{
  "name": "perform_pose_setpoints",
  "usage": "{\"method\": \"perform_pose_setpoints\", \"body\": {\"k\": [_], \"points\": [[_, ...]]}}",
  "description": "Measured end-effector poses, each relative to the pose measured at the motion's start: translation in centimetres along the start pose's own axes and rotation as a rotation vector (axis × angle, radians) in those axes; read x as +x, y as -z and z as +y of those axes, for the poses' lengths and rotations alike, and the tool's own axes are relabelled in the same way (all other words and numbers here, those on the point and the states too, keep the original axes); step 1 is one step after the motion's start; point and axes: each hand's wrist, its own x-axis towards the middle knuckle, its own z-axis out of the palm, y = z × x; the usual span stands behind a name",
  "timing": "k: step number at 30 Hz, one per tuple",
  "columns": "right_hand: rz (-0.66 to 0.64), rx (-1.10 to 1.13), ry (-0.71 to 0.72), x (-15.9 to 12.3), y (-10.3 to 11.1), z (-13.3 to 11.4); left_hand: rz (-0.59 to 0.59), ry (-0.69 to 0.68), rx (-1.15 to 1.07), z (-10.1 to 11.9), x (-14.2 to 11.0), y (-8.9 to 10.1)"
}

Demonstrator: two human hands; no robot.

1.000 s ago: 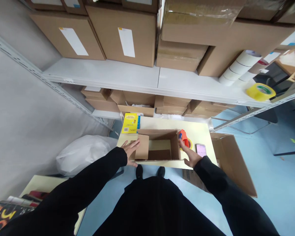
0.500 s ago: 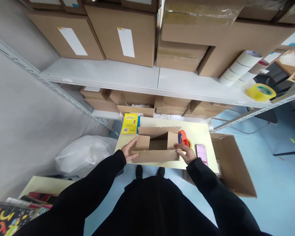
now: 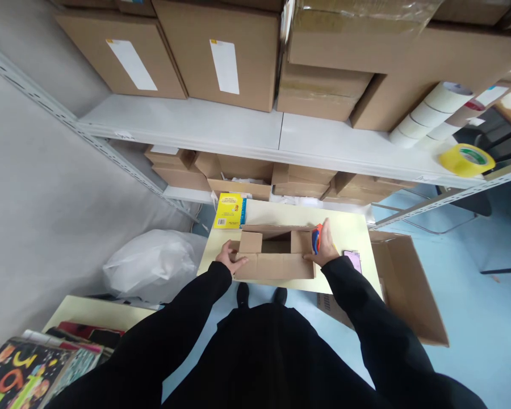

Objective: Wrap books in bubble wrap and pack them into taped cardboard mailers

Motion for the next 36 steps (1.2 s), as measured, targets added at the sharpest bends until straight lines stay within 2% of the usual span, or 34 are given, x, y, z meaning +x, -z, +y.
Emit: {"method": "perform_pose_setpoints", "body": {"k": [2,4,9,13,15,18,19,21,23,26,29,32,34,36], "points": [[-0.126,0.024,0.063,0.5,0.6,0.3,0.014,-0.003,0.048,0.3,-0.1,0.1],[-0.190,0.015,0.102,0.0,0.5,0.6,0.013,-0.025,0.056,0.5,-0.2,0.0],[-0.223,-0.030,0.215,-3.4,-1.4,0.4,0.001,-0.053,0.057,0.6,0.1,-0.8],[-0.199,-0.001,0.181,-4.6,-2.4,0.0,-0.009,-0.080,0.030,0.2,0.4,-0.4],[-0.201,0.004,0.145,-4.6,-2.5,0.0,0.000,-0.184,0.058,0.3,-0.2,0.3],[-0.205,0.018,0.112,-4.5,-2.4,-0.1,0.010,-0.504,0.281,1.3,-2.6,0.6],[-0.205,0.025,0.109,-4.6,-2.4,-0.1,-0.039,-0.599,0.370,1.8,-3.5,0.3],[-0.204,0.042,0.105,-4.7,-2.5,-0.1,-0.164,-0.705,0.499,3.2,-5.3,-0.8],[-0.204,0.057,0.099,-4.9,-2.6,-0.1,-0.203,-0.689,0.588,4.5,-6.3,-2.2],[-0.200,0.077,0.090,-5.0,-2.6,-0.1,-0.165,-0.590,0.689,5.9,-6.2,-3.9],[-0.196,0.114,0.123,-4.9,-2.5,0.2,-0.157,-0.525,0.762,6.3,-5.4,-4.3],[-0.175,0.187,0.159,-4.5,-2.2,1.8,-0.165,-0.493,0.811,6.3,-5.0,-4.2],[-0.105,0.233,0.084,-3.9,-2.1,3.6,-0.160,-0.484,0.833,6.2,-5.1,-4.2],[-0.009,0.223,-0.148,-3.0,-2.2,5.8,-0.155,-0.477,0.846,6.3,-5.2,-4.3]]}}
